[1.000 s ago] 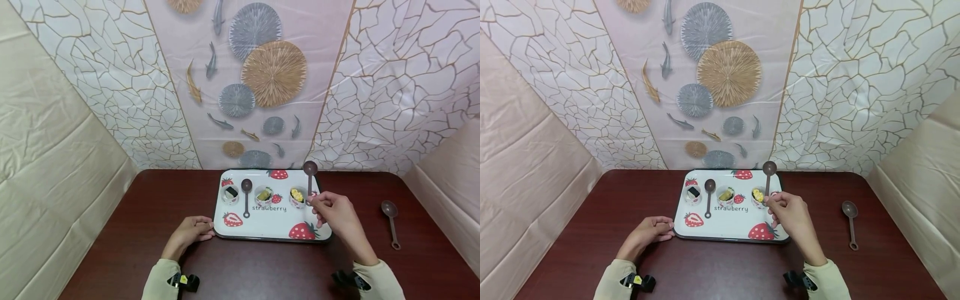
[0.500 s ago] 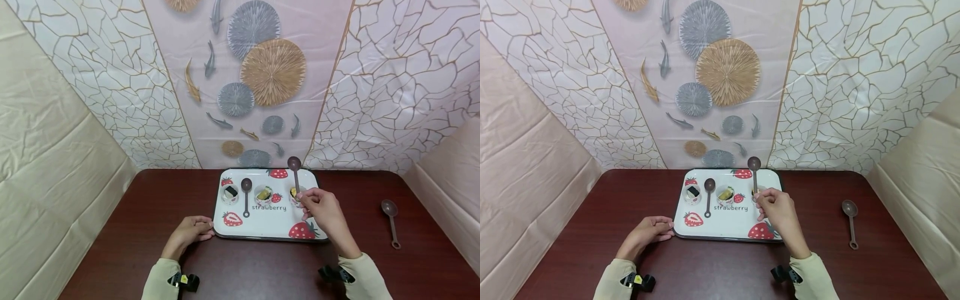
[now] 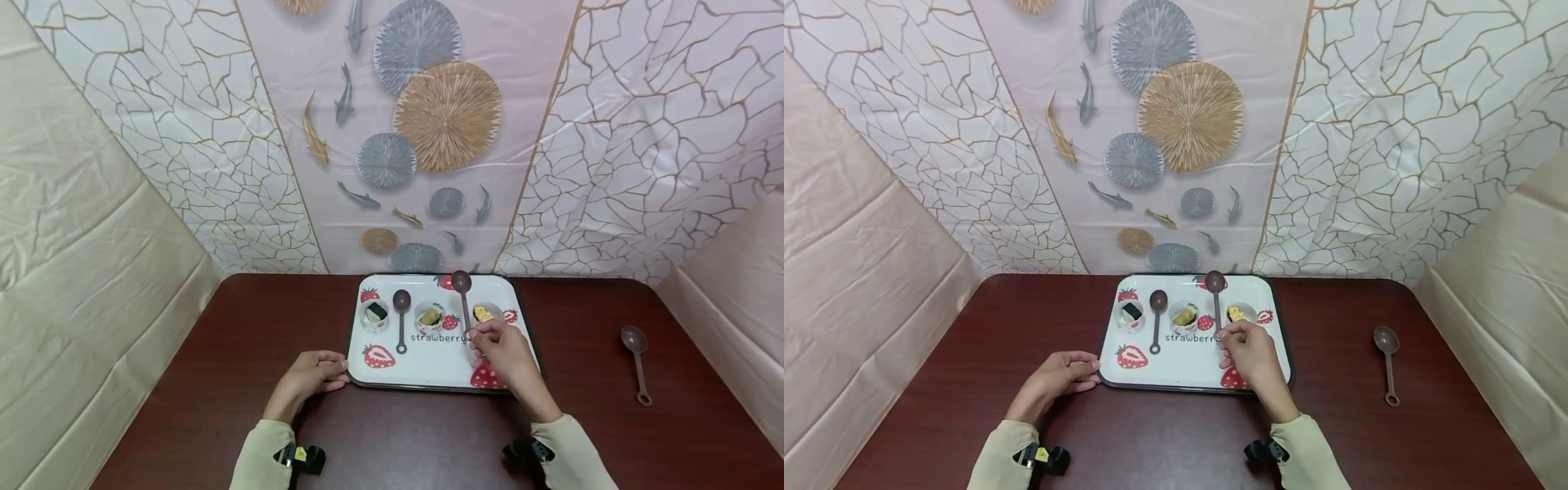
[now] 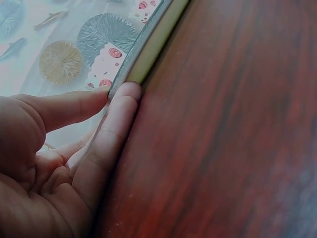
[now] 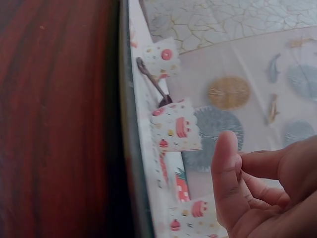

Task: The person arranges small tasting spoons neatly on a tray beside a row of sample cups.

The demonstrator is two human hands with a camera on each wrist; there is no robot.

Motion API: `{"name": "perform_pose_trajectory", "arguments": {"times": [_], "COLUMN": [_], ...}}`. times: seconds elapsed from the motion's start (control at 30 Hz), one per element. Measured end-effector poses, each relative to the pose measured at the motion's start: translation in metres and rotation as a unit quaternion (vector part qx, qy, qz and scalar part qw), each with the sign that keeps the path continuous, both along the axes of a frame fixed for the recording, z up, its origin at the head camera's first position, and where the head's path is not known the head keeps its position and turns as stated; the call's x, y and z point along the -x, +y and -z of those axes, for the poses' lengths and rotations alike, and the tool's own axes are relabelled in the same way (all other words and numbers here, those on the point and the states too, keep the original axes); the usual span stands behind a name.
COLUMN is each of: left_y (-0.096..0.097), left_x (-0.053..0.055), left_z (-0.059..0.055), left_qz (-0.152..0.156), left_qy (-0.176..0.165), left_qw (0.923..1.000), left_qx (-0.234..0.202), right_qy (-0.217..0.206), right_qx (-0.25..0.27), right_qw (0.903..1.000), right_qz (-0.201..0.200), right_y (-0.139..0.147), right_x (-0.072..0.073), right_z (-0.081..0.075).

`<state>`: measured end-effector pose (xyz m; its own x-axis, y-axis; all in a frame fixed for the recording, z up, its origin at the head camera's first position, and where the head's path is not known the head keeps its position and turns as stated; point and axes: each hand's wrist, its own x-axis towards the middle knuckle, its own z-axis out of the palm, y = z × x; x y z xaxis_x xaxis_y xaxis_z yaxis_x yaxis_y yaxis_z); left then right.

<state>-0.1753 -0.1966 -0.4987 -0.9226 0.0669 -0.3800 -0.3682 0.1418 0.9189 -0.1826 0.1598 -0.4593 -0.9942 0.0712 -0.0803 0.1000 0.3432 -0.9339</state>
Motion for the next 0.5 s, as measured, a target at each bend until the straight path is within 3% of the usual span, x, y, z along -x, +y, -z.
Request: {"name": "perform_pose_trajectory", "arguments": {"times": [0.5], "left_y": [-0.001], "left_x": [0.000], "left_z": [0.001], "left_qz": [0.006], "left_qy": [0.001], "left_qw": [0.9996], "left_qx": [-0.028], "right_qy": [-0.025], "right_qx": [-0.024], "right_qw": [0.9994], "right_qz": [-0.007], "right_y": [-0.003], "right_x": [0.003], "right_z": [0.018]}}
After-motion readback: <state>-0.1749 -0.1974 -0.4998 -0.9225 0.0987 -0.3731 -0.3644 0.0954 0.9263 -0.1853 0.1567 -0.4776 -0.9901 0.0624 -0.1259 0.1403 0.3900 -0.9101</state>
